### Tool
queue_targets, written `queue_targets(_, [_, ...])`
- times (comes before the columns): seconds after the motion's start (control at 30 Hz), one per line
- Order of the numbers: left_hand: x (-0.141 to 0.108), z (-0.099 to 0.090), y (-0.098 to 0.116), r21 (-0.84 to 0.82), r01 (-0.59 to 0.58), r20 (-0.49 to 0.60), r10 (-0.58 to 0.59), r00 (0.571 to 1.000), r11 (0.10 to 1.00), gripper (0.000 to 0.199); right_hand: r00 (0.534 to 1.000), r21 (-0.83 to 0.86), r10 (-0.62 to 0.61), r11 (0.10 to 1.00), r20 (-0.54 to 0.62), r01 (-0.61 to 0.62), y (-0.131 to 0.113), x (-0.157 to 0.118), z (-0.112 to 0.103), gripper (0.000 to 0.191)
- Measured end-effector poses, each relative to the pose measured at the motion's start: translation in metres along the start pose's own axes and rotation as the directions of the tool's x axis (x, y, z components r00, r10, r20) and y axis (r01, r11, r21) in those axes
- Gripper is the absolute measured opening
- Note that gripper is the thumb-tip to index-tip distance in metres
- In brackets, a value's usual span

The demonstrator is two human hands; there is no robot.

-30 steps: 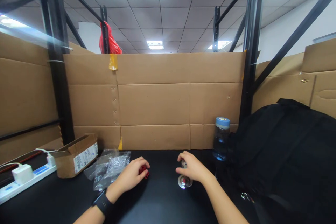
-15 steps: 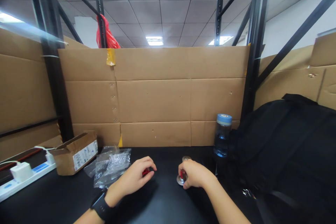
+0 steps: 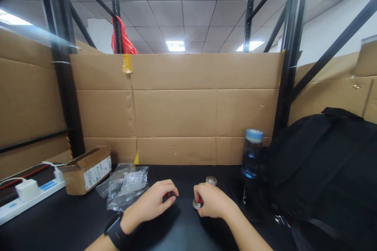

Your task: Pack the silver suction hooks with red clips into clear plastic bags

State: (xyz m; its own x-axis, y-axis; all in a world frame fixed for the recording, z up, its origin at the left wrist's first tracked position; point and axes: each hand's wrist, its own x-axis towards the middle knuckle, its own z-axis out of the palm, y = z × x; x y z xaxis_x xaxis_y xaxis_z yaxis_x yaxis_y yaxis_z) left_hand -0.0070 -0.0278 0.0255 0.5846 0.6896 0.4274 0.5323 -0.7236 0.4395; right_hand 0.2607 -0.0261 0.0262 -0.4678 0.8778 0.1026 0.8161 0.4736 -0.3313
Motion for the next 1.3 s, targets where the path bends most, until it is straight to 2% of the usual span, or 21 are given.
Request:
queue_targets(0.2, [0.001,0.001,-0.001,0.014,-0.008,0.01,0.008,1.0,1.0,0.02,0.997,0.046,-0.058,0.997,0.058,0.056,0.001,0.002,0.001,0.055])
queue_targets(0.27, [0.001,0.002,-0.002,0.008,-0.005,0.013,0.005,1.0,1.0,0.02,0.997,0.051,-0.066,0.997,0.035,0.064,0.0,0.001,-0.003,0.055])
queue_targets(0.43, [0.003,0.004,-0.001,-0.066,0.034,-0.028,-0.036,0.999,0.997,0.018,0.969,0.291,-0.178,0.931,-0.17,0.221,-0.018,-0.001,-0.011,0.055])
queue_targets(0.53, [0.006,0.008,0.005,-0.176,0.055,-0.094,-0.072,0.993,0.983,0.019,0.938,0.447,-0.167,0.844,-0.304,0.295,-0.034,0.001,-0.009,0.052])
queue_targets(0.6, [0.007,0.011,0.009,-0.234,0.058,-0.137,-0.092,0.986,0.97,0.019,0.918,0.483,-0.182,0.805,-0.354,0.345,-0.043,0.002,-0.003,0.048])
queue_targets(0.73, [0.008,0.014,0.011,-0.29,0.074,-0.183,-0.132,0.974,0.954,0.015,0.897,0.464,-0.247,0.786,-0.367,0.407,-0.055,0.003,0.008,0.046])
queue_targets(0.9, [0.007,0.017,0.01,-0.363,0.096,-0.142,-0.157,0.977,0.927,0.016,0.893,0.465,-0.249,0.783,-0.374,0.413,-0.057,0.002,0.011,0.038])
queue_targets(1.03, [0.008,0.024,0.009,-0.5,0.093,-0.141,-0.187,0.972,0.861,0.012,0.886,0.418,-0.261,0.807,-0.383,0.418,-0.055,0.001,0.009,0.038])
queue_targets(1.2, [0.009,0.027,0.004,-0.557,0.12,-0.229,-0.29,0.929,0.822,0.008,0.854,0.365,-0.289,0.81,-0.433,0.459,-0.053,0.003,0.008,0.049])
queue_targets(1.3, [0.009,0.027,0.003,-0.549,0.114,-0.264,-0.301,0.916,0.828,0.01,0.853,0.351,-0.295,0.816,-0.432,0.46,-0.053,0.003,0.009,0.051])
